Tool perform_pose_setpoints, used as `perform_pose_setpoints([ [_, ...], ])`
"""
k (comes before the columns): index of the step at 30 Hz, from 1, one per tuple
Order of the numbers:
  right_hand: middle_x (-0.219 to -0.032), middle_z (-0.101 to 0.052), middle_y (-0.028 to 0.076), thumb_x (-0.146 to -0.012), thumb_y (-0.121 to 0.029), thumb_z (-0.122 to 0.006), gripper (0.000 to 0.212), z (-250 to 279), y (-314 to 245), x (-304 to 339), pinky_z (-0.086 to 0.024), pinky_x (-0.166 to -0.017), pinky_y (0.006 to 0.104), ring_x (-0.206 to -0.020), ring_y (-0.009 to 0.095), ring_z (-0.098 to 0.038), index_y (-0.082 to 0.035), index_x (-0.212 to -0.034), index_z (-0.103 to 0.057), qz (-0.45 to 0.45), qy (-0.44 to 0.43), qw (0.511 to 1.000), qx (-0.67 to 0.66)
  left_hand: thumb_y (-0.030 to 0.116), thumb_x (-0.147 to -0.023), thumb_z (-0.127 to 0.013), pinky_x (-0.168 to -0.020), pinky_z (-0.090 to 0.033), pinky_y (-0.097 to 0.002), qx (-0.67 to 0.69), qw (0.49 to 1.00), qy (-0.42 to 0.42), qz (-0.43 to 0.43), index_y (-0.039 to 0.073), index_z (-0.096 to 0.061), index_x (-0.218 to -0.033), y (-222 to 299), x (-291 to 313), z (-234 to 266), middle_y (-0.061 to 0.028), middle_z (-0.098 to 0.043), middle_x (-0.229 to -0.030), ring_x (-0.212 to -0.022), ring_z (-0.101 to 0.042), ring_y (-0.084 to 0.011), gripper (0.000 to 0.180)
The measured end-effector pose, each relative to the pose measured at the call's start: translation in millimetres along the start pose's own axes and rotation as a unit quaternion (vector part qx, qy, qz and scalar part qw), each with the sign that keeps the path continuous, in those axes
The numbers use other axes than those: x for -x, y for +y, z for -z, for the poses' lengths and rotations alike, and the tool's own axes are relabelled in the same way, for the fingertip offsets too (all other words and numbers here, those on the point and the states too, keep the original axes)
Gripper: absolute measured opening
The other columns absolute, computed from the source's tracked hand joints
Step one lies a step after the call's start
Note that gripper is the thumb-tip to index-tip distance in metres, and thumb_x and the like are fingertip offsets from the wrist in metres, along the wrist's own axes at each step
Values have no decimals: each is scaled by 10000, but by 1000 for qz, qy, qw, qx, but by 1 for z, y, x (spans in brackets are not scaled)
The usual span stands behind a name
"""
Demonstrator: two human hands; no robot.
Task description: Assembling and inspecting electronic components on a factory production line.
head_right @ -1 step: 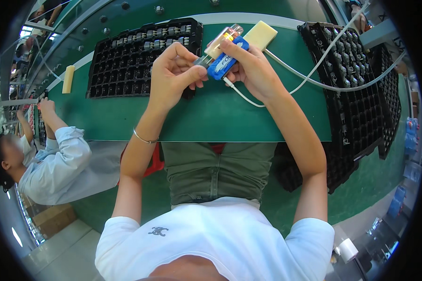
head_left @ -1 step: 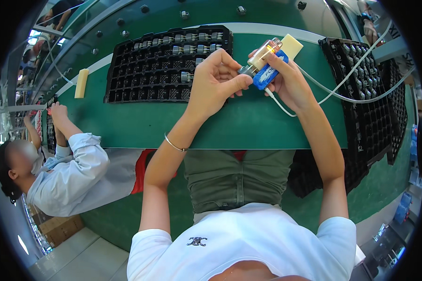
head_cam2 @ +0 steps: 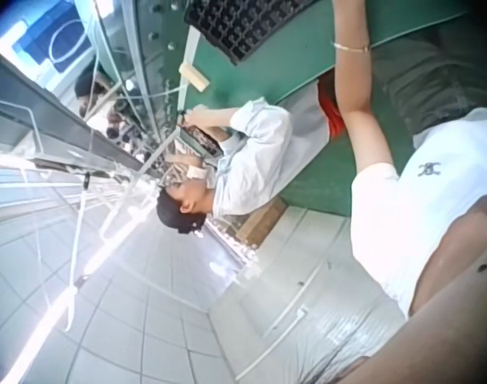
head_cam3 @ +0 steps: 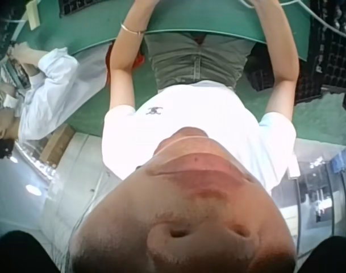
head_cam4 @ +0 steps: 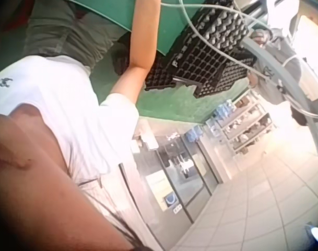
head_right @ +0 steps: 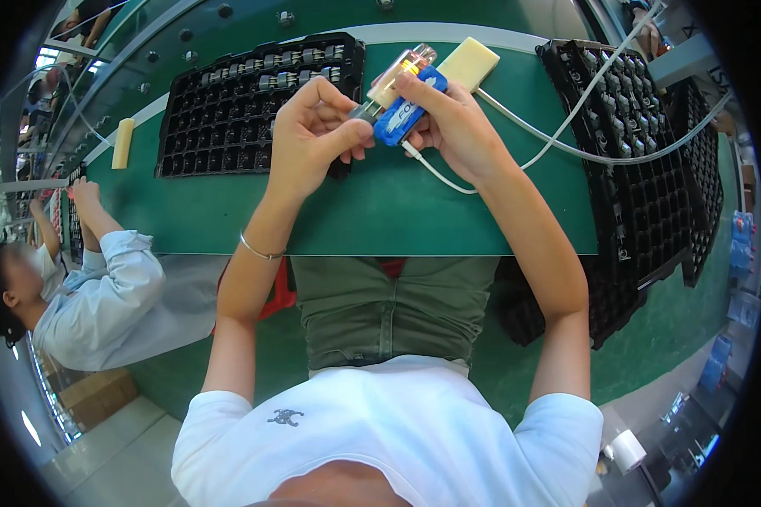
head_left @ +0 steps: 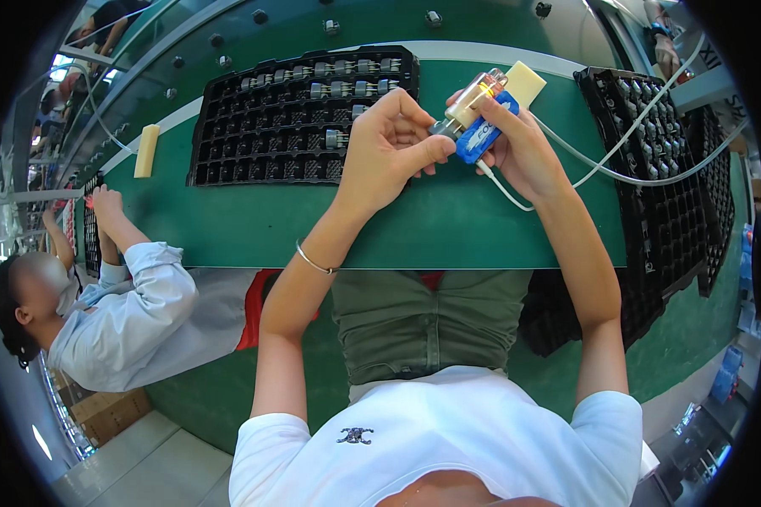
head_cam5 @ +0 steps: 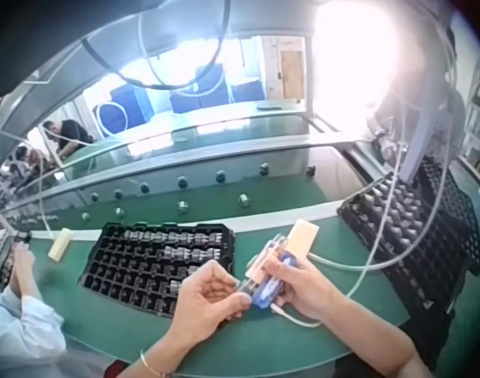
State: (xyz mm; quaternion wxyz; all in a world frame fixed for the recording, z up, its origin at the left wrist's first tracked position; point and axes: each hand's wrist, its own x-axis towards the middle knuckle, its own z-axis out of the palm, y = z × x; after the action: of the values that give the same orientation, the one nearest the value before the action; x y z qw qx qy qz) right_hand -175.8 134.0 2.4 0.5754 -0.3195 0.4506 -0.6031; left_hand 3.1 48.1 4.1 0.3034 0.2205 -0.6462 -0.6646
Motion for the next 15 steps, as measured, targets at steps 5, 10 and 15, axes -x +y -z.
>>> perform_pose_setpoints([
  [5,-955,-650,73,-966,-330,-574,402,2,0,-1,-448,-442,143,-590,23,-580,14,-1171,-540,-21,-55,998,-12,108,-761,-803,-467,-402,-174,63,995,-39,62,55,-499,-858,5,-1,5,-14,-605,-678,-542,-538,-42,324],
  [10,-1000,-643,68,-939,-278,-614,406,19,-13,5,-490,-545,181,-743,55,-608,6,-1213,-516,9,-45,999,10,130,-718,-840,-535,-334,-164,-20,1000,-23,-1,66,-502,-809,5,-5,12,70,-455,-657,-582,-413,-16,355],
  [15,-953,-645,54,-876,-210,-670,400,55,-32,2,-487,-685,212,-813,74,-599,29,-1179,-568,258,215,878,341,371,-745,-776,-534,-461,-366,-552,804,212,60,30,-548,-637,22,6,55,-101,-595,-602,-576,-603,-248,423],
])
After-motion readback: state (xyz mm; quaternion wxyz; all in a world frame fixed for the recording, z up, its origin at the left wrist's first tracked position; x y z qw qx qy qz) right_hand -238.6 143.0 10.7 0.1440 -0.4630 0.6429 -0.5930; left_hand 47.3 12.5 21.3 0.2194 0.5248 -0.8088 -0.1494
